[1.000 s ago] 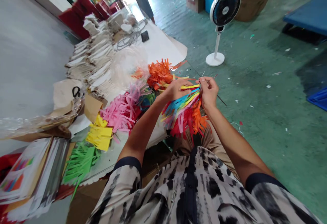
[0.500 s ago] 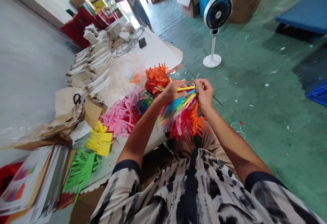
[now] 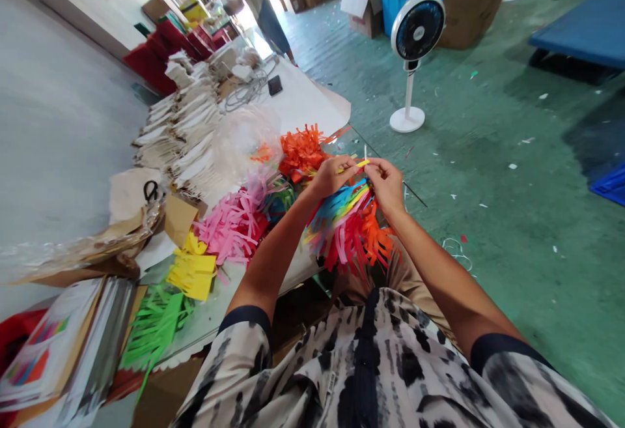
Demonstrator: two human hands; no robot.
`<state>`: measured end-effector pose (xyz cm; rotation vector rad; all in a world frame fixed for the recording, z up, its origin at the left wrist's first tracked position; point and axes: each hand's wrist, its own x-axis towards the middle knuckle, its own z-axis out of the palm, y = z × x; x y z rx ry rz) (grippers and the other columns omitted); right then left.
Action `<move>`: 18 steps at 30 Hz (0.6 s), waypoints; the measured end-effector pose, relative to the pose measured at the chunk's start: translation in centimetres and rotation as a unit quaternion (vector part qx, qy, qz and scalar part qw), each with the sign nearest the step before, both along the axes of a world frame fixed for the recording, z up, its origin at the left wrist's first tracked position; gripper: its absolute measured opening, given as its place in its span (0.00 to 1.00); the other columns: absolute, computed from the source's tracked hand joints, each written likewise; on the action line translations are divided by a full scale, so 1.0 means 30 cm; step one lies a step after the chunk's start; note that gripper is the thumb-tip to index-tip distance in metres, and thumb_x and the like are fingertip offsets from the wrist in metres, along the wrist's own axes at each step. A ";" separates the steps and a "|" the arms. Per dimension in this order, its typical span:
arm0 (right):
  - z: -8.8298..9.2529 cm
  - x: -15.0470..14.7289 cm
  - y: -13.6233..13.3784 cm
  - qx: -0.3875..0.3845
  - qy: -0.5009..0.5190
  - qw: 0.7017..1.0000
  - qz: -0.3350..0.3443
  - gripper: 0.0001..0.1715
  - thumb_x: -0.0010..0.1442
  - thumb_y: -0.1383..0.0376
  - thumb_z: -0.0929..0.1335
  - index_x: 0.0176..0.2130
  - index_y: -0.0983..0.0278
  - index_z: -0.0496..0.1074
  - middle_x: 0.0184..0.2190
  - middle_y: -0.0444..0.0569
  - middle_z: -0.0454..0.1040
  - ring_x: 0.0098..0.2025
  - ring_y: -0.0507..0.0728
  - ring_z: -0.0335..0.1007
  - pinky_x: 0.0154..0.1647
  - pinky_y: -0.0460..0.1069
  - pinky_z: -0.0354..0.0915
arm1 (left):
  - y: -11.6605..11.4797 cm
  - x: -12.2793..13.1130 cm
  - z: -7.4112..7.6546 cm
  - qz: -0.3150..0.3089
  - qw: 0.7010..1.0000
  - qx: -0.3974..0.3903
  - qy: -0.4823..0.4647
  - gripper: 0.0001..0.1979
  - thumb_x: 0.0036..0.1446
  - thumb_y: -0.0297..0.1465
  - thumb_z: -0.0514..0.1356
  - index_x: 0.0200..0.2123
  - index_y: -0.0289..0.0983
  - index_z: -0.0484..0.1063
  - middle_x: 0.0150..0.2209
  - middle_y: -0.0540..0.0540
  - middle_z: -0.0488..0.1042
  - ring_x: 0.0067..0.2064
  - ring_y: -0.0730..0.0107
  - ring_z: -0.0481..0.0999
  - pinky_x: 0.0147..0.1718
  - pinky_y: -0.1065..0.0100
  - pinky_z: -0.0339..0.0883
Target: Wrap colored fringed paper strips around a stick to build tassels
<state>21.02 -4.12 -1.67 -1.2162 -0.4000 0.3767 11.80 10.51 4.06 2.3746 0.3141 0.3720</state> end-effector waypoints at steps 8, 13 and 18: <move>0.011 -0.010 0.004 -0.030 -0.039 0.999 -0.001 0.14 0.56 0.52 0.79 0.33 0.59 0.82 0.25 0.40 0.74 0.27 0.50 0.62 0.32 0.46 0.59 | 0.005 -0.032 0.039 0.103 0.993 0.063 -0.004 0.08 0.71 0.33 0.65 0.36 0.39 0.79 0.37 0.46 0.84 0.39 0.65 0.82 0.41 0.66 0.70; 0.005 -0.006 0.002 -0.020 -0.059 0.998 0.002 0.14 0.58 0.52 0.78 0.34 0.59 0.82 0.24 0.38 0.71 0.27 0.50 0.59 0.32 0.47 0.57 | 0.015 -0.059 0.062 0.199 0.961 0.189 -0.021 0.04 0.70 0.29 0.66 0.42 0.42 0.83 0.43 0.40 0.86 0.48 0.52 0.83 0.54 0.52 0.74; 0.011 -0.005 0.003 -0.028 -0.059 0.998 -0.006 0.15 0.56 0.51 0.79 0.34 0.59 0.82 0.31 0.41 0.77 0.32 0.52 0.67 0.35 0.47 0.63 | -0.048 -0.080 0.070 0.078 0.970 0.221 -0.060 0.07 0.72 0.33 0.66 0.46 0.44 0.86 0.52 0.39 0.85 0.62 0.45 0.78 0.74 0.33 0.57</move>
